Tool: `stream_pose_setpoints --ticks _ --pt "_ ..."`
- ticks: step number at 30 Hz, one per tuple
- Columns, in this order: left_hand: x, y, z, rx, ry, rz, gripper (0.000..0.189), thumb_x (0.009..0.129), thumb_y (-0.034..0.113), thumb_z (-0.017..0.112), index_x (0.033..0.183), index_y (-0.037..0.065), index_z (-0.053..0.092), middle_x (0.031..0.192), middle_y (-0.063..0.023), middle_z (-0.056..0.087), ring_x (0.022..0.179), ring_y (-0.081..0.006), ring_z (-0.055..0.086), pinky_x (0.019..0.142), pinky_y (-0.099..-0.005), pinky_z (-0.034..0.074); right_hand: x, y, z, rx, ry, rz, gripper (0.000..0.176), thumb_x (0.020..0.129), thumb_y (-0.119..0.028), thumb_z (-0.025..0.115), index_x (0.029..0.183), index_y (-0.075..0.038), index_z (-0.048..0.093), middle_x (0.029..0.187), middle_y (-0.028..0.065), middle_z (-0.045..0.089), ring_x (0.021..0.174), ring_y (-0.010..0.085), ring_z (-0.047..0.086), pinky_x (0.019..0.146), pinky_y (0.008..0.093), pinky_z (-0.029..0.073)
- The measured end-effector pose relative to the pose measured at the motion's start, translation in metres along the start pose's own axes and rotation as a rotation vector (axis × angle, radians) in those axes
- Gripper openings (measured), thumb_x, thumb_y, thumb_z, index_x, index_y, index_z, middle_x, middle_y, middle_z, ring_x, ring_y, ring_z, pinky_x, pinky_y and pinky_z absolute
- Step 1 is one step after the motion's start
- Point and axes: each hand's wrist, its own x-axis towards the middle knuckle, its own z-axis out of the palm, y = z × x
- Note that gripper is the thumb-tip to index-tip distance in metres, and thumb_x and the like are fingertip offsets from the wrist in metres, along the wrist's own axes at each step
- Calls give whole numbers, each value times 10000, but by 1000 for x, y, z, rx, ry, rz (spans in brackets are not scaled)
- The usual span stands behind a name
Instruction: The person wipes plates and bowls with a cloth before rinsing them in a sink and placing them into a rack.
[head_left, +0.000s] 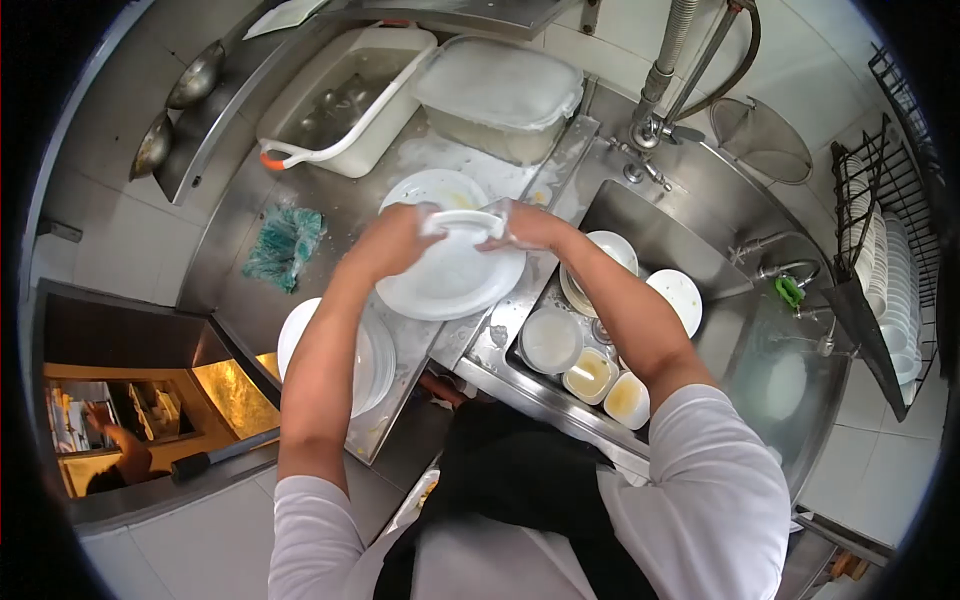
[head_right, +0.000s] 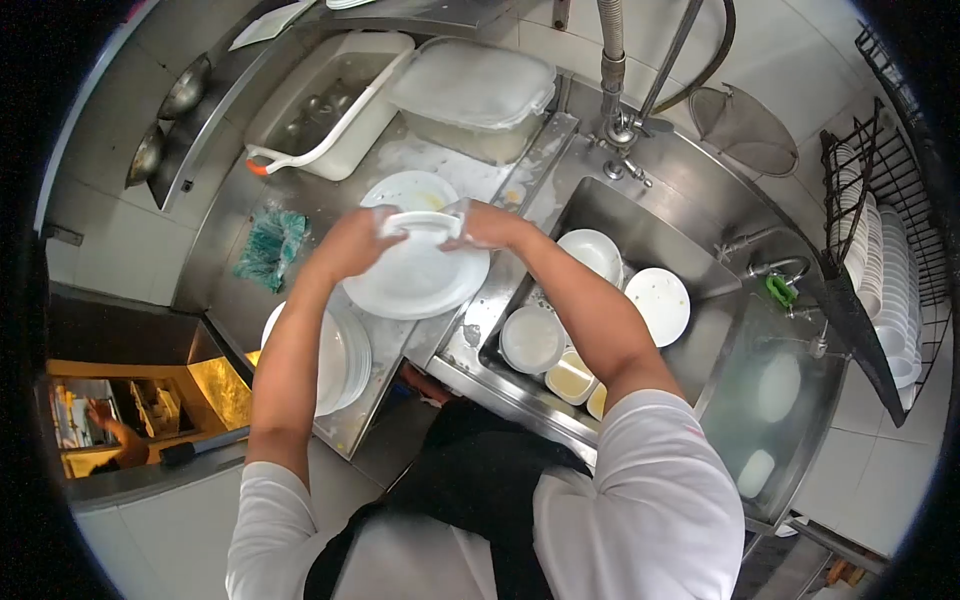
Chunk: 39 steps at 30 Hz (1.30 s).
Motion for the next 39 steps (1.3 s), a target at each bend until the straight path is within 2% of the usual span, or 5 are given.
stream_pose_setpoints --ticks 10,16,24,33,39 --pt "-29 11 119 -818 661 -395 335 871 134 664 1120 -81 602 999 -157 693 876 -242 654 811 -349 498 -39 37 76 1815 674 26 520 886 -132 664 1328 28 442 1236 176 580 1156 303 559 1008 475 461" --pt "-55 -7 83 -645 317 -276 378 832 178 728 1076 -91 622 1015 -170 687 887 -210 652 787 -349 514 -77 49 44 747 341 563 579 795 -267 765 1281 -46 540 1267 152 583 1118 279 581 977 438 456" --pt "12 67 2 659 -135 218 152 827 105 594 856 -39 634 914 -280 641 894 -440 620 785 -501 491 -11 -9 -11 -49 235 -262 290 768 -116 611 1042 -29 651 1010 146 688 934 299 640 865 390 484" --pt "-35 -17 115 -1002 761 -525 350 875 136 684 1115 -102 595 1021 -154 656 849 -205 637 753 -355 550 -21 46 102 1782 690 -184 688 818 -305 758 1326 36 443 1097 160 654 1037 282 626 904 454 523" --pt "-63 -8 122 -1323 942 -581 382 891 81 652 1136 -184 526 1092 -213 617 915 -254 640 810 -370 543 -32 11 136 965 531 189 547 835 -397 721 1174 19 616 1054 147 685 932 217 647 847 369 507"
